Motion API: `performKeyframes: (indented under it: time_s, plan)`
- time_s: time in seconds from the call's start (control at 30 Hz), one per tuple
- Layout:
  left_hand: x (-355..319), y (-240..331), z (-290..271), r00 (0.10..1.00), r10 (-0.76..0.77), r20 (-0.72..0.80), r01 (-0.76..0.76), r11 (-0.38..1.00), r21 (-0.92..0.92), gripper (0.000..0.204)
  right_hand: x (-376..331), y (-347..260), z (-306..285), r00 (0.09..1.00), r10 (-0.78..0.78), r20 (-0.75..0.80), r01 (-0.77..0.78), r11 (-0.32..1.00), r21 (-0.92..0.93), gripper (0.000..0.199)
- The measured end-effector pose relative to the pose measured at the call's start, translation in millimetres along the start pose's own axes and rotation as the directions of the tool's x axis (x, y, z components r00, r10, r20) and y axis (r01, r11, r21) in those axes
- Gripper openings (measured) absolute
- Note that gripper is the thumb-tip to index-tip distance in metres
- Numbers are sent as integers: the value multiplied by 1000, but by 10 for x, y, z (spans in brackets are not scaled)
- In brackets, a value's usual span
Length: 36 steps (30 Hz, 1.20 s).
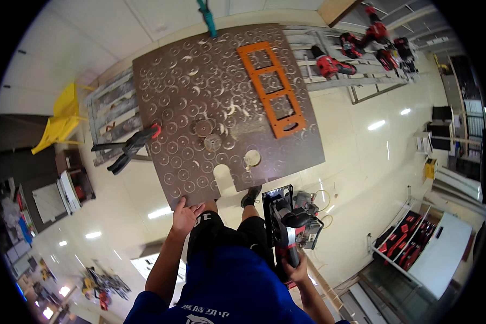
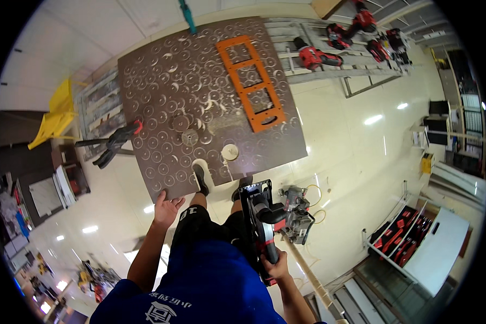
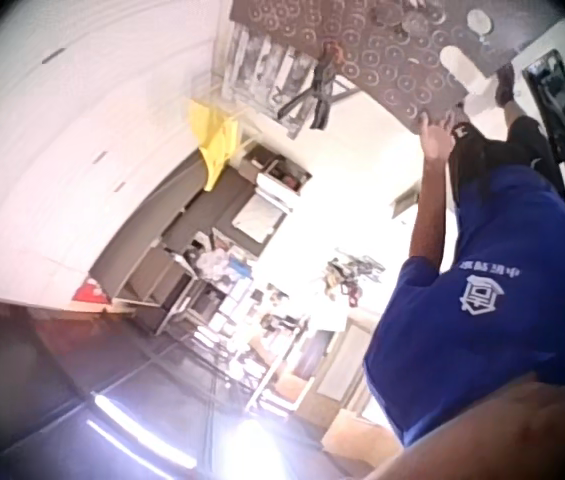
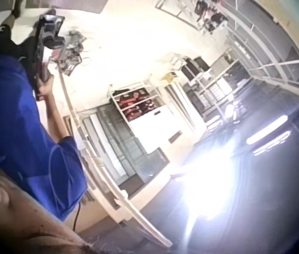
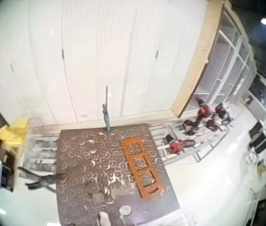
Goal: The person uses a circular saw to cut circular shapes out of a large sheet of wood. They first use a template and a marker to draw circles on the wood, then cut along the lines with the saw.
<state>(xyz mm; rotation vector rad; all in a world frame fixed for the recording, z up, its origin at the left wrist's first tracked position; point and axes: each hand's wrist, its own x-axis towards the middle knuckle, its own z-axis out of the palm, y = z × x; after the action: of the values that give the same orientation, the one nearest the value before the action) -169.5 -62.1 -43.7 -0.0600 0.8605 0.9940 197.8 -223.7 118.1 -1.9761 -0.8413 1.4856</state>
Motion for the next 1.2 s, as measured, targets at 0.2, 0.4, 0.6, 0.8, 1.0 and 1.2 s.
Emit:
performKeyframes:
  time_s: [0.2,0.4,0.6,0.8,1.0,1.2]
  plan:
    - [13,-14,-191,996,-44,-83,57,986,154,59,194,26,-121,994,-104,-19,104,994,-22,15]
    - [-74,2,-87,986,-38,-161,75,970,230,67,404,-166,-216,992,-122,-35,123,992,41,14]
    - [-94,82,-282,976,67,-208,-13,968,252,66,579,-94,-258,997,-78,16,75,991,106,16]
    - [-153,89,-122,962,90,-258,-26,970,241,64,589,-27,-238,998,-29,48,24,993,118,16]
    - [-335,-131,278,962,-166,-219,251,854,456,47,499,-136,-309,995,-38,92,32,997,69,18]
    - [-399,135,709,964,-264,-18,159,524,836,37,108,-506,-434,1000,-3,23,-1,988,156,20]
